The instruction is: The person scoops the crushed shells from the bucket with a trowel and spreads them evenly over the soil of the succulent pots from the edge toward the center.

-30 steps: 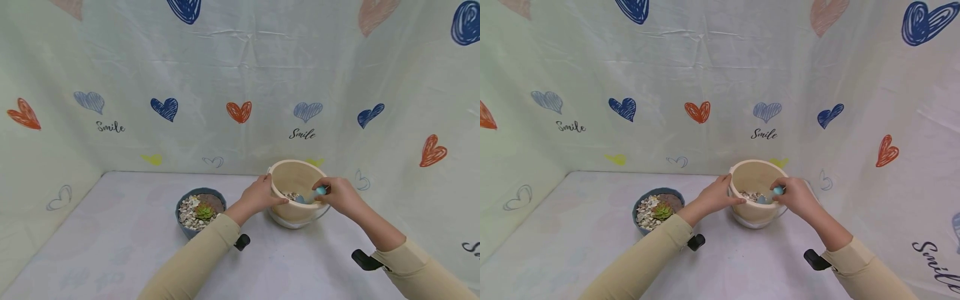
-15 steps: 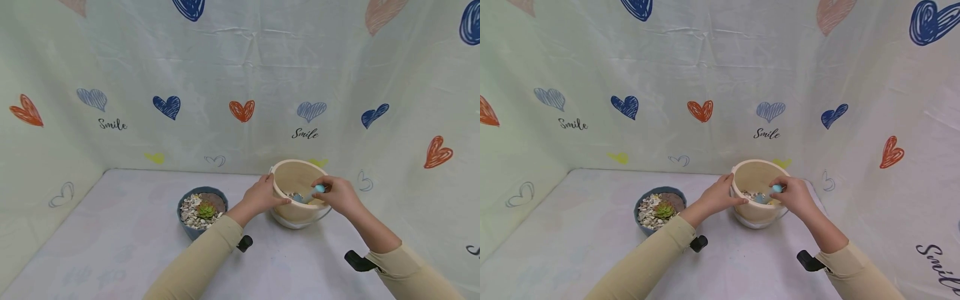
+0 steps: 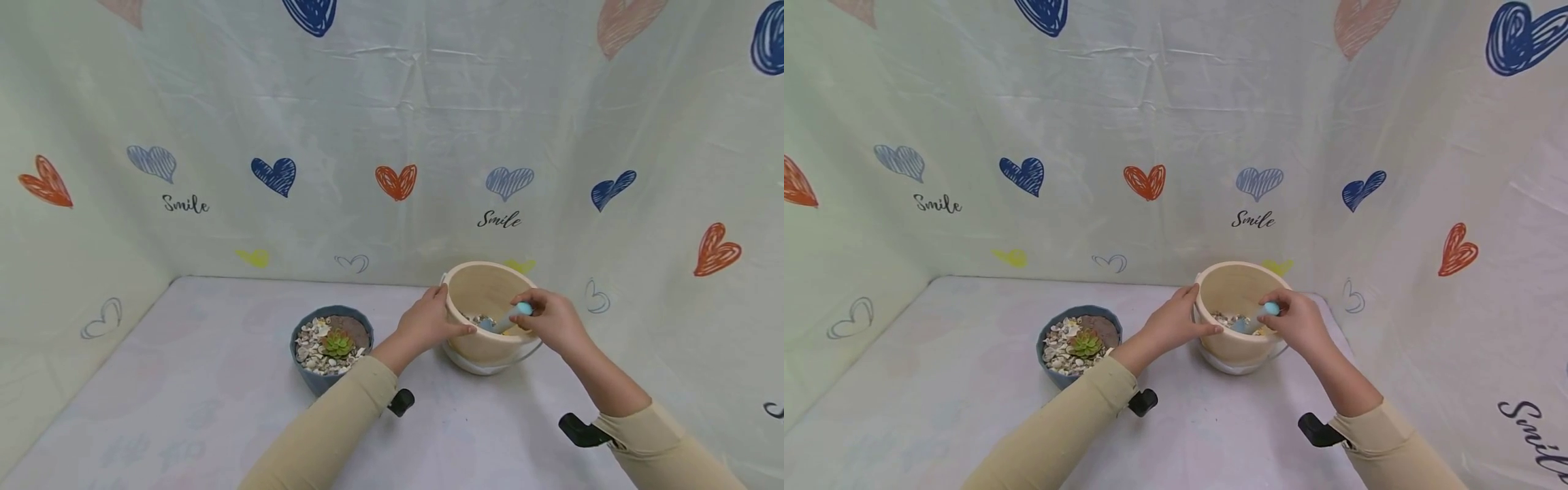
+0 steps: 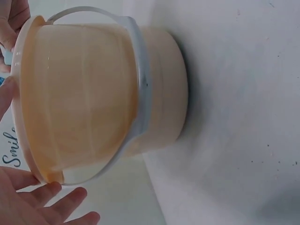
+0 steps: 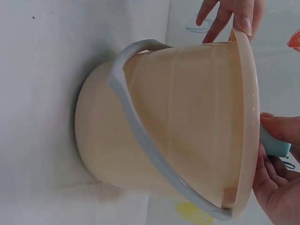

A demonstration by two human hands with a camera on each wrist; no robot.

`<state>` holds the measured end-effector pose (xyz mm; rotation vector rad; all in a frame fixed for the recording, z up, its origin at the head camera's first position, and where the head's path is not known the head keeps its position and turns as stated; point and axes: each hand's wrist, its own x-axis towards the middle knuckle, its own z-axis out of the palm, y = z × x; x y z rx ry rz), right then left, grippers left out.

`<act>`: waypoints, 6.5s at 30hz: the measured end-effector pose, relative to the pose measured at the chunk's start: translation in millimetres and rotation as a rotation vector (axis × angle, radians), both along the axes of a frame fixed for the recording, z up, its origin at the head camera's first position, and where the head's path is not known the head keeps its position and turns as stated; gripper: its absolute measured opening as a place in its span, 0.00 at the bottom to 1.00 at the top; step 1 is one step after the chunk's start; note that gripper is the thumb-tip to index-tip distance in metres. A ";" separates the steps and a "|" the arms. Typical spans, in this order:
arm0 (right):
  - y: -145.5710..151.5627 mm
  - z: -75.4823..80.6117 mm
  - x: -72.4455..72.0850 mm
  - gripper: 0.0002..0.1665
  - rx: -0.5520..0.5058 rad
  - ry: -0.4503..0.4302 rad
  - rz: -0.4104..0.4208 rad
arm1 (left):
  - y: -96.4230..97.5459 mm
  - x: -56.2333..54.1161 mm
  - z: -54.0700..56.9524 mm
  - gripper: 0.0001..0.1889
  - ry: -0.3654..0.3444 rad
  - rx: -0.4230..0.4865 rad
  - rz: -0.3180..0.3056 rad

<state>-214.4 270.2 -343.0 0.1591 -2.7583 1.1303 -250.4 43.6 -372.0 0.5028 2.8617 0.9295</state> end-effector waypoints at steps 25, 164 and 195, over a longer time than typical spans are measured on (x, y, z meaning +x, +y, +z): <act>10.1 -5.0 1.9 0.20 -0.281 -0.059 -0.054 | 1.6 0.2 -9.0 0.54 -0.015 0.212 0.078; -107.7 -25.2 10.4 0.12 -0.993 -0.039 0.108 | -253.8 29.4 -8.8 0.50 -0.086 0.206 -0.169; -110.4 -33.5 23.9 0.16 -0.972 -0.080 0.050 | -262.7 -31.6 -8.0 0.66 -0.485 0.101 -0.522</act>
